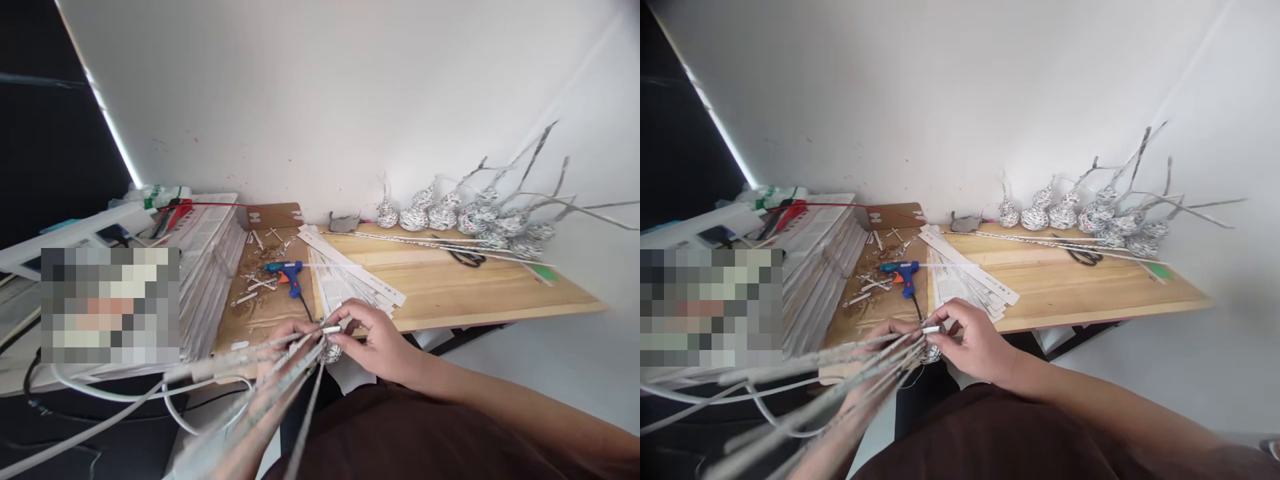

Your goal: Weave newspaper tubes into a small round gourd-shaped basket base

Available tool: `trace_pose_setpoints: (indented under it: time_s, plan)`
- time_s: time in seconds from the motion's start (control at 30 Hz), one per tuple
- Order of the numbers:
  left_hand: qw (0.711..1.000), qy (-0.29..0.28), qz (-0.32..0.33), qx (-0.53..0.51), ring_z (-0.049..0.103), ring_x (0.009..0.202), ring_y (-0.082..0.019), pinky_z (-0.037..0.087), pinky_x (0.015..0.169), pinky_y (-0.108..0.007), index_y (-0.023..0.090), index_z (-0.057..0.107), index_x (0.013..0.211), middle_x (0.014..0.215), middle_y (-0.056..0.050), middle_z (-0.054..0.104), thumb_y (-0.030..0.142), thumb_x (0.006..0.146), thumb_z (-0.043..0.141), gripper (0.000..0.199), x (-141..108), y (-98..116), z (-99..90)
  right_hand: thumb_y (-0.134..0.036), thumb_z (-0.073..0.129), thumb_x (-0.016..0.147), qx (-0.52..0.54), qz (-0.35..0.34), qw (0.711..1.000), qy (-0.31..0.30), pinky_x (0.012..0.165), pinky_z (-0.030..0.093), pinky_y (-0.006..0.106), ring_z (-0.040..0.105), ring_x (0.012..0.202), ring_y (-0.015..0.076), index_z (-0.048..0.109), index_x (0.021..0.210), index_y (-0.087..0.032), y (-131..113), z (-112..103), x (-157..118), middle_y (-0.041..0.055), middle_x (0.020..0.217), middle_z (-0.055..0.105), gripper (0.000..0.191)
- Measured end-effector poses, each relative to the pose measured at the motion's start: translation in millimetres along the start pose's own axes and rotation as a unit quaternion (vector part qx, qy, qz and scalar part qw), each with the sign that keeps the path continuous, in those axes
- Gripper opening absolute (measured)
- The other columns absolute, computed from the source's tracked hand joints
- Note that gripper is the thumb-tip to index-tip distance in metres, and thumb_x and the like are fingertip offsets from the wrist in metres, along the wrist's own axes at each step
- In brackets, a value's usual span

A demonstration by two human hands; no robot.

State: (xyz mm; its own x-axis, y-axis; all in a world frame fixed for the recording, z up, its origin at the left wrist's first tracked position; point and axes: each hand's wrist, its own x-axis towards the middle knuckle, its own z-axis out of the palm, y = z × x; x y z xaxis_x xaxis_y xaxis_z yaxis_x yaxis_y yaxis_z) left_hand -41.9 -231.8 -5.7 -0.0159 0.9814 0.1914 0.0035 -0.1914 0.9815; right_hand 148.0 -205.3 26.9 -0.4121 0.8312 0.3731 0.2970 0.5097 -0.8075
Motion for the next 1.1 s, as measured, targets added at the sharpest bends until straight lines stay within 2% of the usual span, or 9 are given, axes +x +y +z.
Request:
trace_pose_setpoints:
  time_s: [0.1, 0.23, 0.43, 0.53, 0.67, 0.77, 0.87, 1.0, 1.1]
  plan:
    - [0.997, 0.045, -0.047, -0.035, 0.068, 0.059, -0.018, 0.056, 0.057, -0.028, 0.018, 0.067, 0.07, 0.066, -0.003, 0.072, 0.032, 0.074, 0.078, 0.019, 7, 10, -9.2, -0.018, 0.068, 0.085, -0.028, -0.033, 0.999, -0.015, 0.077, 0.055, 0.029, 0.066, 0.086, 0.0157, 0.067, 0.109, -0.022, -6, 5, 10, 0.0048, 0.099, 0.068, 0.025]
    - [0.995, 0.064, -0.078, 0.003, 0.069, 0.062, -0.018, 0.056, 0.057, -0.027, 0.019, 0.068, 0.074, 0.069, -0.002, 0.073, 0.03, 0.074, 0.078, 0.015, 9, 17, -21.1, -0.022, 0.064, 0.091, -0.132, -0.085, 0.987, -0.037, 0.076, 0.053, 0.029, 0.067, 0.083, 0.0156, 0.068, 0.111, -0.023, -9, 12, 23, 0.0043, 0.095, 0.071, 0.021]
    - [0.993, 0.081, -0.09, 0.001, 0.069, 0.065, -0.024, 0.058, 0.065, -0.035, 0.02, 0.067, 0.071, 0.071, -0.006, 0.073, 0.028, 0.071, 0.079, 0.015, 0, 19, -38.1, -0.023, 0.053, 0.098, -0.265, -0.231, 0.929, -0.113, 0.067, 0.05, 0.026, 0.068, 0.077, 0.0158, 0.069, 0.098, -0.019, -11, 23, 40, 0.0062, 0.087, 0.073, 0.017]
    - [0.99, 0.112, -0.078, 0.016, 0.069, 0.066, -0.025, 0.057, 0.062, -0.035, 0.019, 0.068, 0.07, 0.071, -0.007, 0.073, 0.029, 0.073, 0.077, 0.014, -7, 15, -49.8, -0.028, 0.054, 0.099, -0.226, -0.245, 0.936, -0.112, 0.063, 0.048, 0.025, 0.066, 0.068, 0.0135, 0.068, 0.093, -0.019, -14, 28, 46, 0.0036, 0.079, 0.072, 0.018]
    - [0.979, 0.184, -0.087, -0.002, 0.071, 0.066, -0.021, 0.058, 0.063, -0.03, 0.018, 0.068, 0.076, 0.073, -0.004, 0.074, 0.032, 0.07, 0.081, 0.019, -19, 12, -63.4, -0.042, 0.056, 0.096, -0.118, -0.062, 0.988, -0.073, 0.056, 0.047, 0.022, 0.063, 0.06, 0.0112, 0.065, 0.093, -0.02, 0, 29, 66, 0.0005, 0.075, 0.071, 0.024]
    - [0.971, 0.224, -0.082, -0.022, 0.071, 0.066, -0.018, 0.058, 0.063, -0.027, 0.017, 0.068, 0.076, 0.074, -0.003, 0.074, 0.031, 0.071, 0.082, 0.02, -25, 13, -66.0, -0.05, 0.06, 0.09, -0.214, 0.067, 0.972, -0.075, 0.06, 0.045, 0.027, 0.065, 0.067, 0.0174, 0.065, 0.086, -0.02, 23, 32, 95, 0.003, 0.074, 0.071, 0.031]
    - [0.972, 0.219, -0.075, -0.036, 0.071, 0.067, -0.017, 0.058, 0.063, -0.024, 0.016, 0.068, 0.076, 0.075, -0.003, 0.074, 0.028, 0.07, 0.082, 0.02, -27, 14, -63.7, -0.056, 0.059, 0.086, -0.252, 0.144, 0.952, -0.095, 0.061, 0.041, 0.03, 0.067, 0.073, 0.0242, 0.062, 0.075, -0.02, 44, 44, 125, 0.0073, 0.073, 0.07, 0.038]
    - [0.971, 0.233, -0.05, -0.008, 0.071, 0.071, -0.016, 0.057, 0.066, -0.023, 0.016, 0.069, 0.077, 0.077, -0.002, 0.074, 0.027, 0.072, 0.081, 0.016, -31, 14, -59.3, -0.043, 0.08, 0.066, -0.077, 0.27, 0.957, -0.072, 0.067, 0.041, 0.03, 0.066, 0.093, 0.0325, 0.054, 0.057, -0.021, 59, 60, 151, 0.0109, 0.072, 0.07, 0.035]
    - [0.969, 0.241, -0.057, 0.004, 0.07, 0.067, -0.016, 0.056, 0.063, -0.023, 0.017, 0.069, 0.077, 0.074, -0.001, 0.073, 0.027, 0.073, 0.079, 0.015, -34, 15, -54.7, -0.028, 0.076, 0.065, 0.017, 0.322, 0.943, -0.083, 0.055, 0.038, 0.027, 0.066, 0.069, 0.025, 0.053, 0.054, -0.021, 63, 60, 158, 0.0049, 0.052, 0.061, 0.026]
